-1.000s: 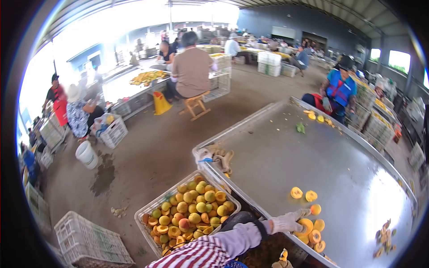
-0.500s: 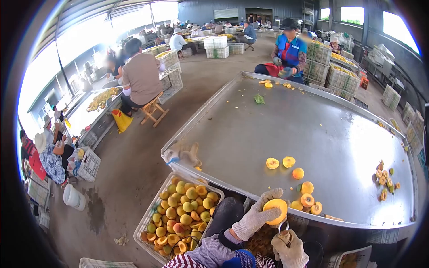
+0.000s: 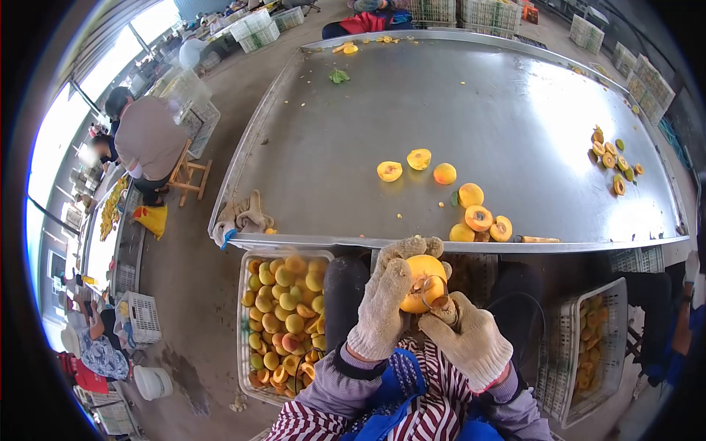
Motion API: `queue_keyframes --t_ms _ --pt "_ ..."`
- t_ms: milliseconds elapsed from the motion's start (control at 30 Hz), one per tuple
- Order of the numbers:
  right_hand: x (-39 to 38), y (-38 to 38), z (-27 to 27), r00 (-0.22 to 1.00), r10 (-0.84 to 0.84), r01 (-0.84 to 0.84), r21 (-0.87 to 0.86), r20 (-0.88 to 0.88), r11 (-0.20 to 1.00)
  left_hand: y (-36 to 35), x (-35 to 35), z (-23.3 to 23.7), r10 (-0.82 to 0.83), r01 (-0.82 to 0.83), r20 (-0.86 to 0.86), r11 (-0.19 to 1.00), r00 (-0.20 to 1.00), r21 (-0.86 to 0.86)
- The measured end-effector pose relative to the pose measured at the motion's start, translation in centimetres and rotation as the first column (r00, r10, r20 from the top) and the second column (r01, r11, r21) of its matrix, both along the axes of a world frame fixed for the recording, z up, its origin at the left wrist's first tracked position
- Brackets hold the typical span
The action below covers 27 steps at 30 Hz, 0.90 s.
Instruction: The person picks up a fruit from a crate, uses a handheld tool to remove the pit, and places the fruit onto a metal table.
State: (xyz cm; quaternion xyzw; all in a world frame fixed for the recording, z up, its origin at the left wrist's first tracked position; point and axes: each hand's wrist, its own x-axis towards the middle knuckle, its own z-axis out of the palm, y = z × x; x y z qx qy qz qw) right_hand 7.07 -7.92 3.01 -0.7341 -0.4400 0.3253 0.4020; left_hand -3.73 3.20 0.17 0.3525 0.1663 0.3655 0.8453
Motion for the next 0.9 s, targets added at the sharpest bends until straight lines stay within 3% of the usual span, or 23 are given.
queue_keyframes --t_ms 233,267,300,333,367,400,433,500,533,567,633,667,700,733,767,800,833,900 --pt "0.1 -0.6 0.1 0.999 0.039 -0.039 0.0 -0.035 0.999 -1.6 0.7 0.4 0.054 -0.051 -0.032 0.995 0.998 0.084" --pt "-0.1 -0.6 -0.4 0.999 0.033 -0.034 -0.005 -0.04 0.999 -2.1 1.1 0.5 0.15 -0.145 -0.005 0.959 0.989 0.243" --pt "-0.4 -0.7 -1.2 0.98 0.025 -0.015 0.051 -0.196 0.999 -2.5 1.4 0.5 0.239 -0.234 0.037 0.891 0.97 0.39" --pt "-0.5 -0.9 -1.6 0.937 0.024 0.014 0.106 -0.347 0.994 -2.6 1.4 0.3 0.232 -0.226 0.032 0.895 0.972 0.385" --pt "-0.5 -1.2 -1.3 0.936 0.016 0.021 0.103 -0.35 0.994 -2.4 1.5 0.2 0.264 -0.239 0.016 0.843 0.964 0.482" --pt "-0.2 -1.2 -0.7 0.863 0.008 0.003 0.021 -0.505 1.0 -2.1 1.5 0.2 0.298 -0.249 0.011 0.777 0.955 0.578" --pt "0.1 -1.2 -0.2 0.765 -0.014 -0.029 -0.055 -0.644 0.998 -1.9 1.5 0.6 0.292 -0.245 0.013 0.777 0.956 0.58" --pt "0.6 -1.3 0.4 0.691 -0.021 -0.076 -0.101 -0.723 0.992 -1.5 1.0 1.5 0.111 -0.042 -0.134 0.9 0.985 0.433" --pt "0.9 -1.3 0.6 0.609 -0.031 -0.133 -0.141 -0.792 0.981 -1.3 1.0 1.5 0.162 -0.052 -0.149 0.827 0.976 0.559" --pt "1.2 -1.4 0.6 0.609 -0.032 -0.131 -0.14 -0.792 0.981 -1.0 1.1 1.2 0.16 -0.05 -0.148 0.827 0.976 0.56" --pt "1.6 -1.7 0.5 0.514 -0.008 -0.166 -0.108 -0.858 0.98 -0.7 1.3 0.8 0.372 -0.14 -0.008 0.37 0.928 0.918" --pt "1.9 -1.9 0.1 0.484 0.01 -0.178 -0.087 -0.875 0.98 -0.7 1.6 1.2 0.396 -0.114 -0.025 0.323 0.918 0.94" --pt "1.9 -1.8 0.1 0.485 0.007 -0.174 -0.088 -0.874 0.981 -0.5 1.7 1.9 0.392 -0.114 -0.024 0.324 0.92 0.939" --pt "1.8 -1.7 0.2 0.481 -0.027 -0.197 -0.138 -0.876 0.971 -0.3 1.5 2.7 0.226 0.058 -0.246 0.615 0.943 0.786" --pt "1.8 -1.7 0.3 0.476 -0.062 -0.221 -0.188 -0.877 0.957 -0.2 1.4 3.1 -0.004 0.238 -0.405 0.815 0.914 0.528" --pt "2.1 -1.6 0.1 0.463 -0.034 -0.251 -0.167 -0.886 0.953 -0.1 1.7 3.2 -0.083 0.245 -0.38 0.884 0.921 0.399" --pt "2.3 -1.8 -0.4 0.464 -0.032 -0.249 -0.165 -0.885 0.954 0.2 1.9 3.4 -0.084 0.245 -0.379 0.882 0.922 0.402" --pt "2.3 -2.8 -1.7 0.054 0.103 -0.27 0.084 -0.993 0.959 0.8 1.8 3.8 -0.238 0.406 -0.37 0.773 0.898 0.487"
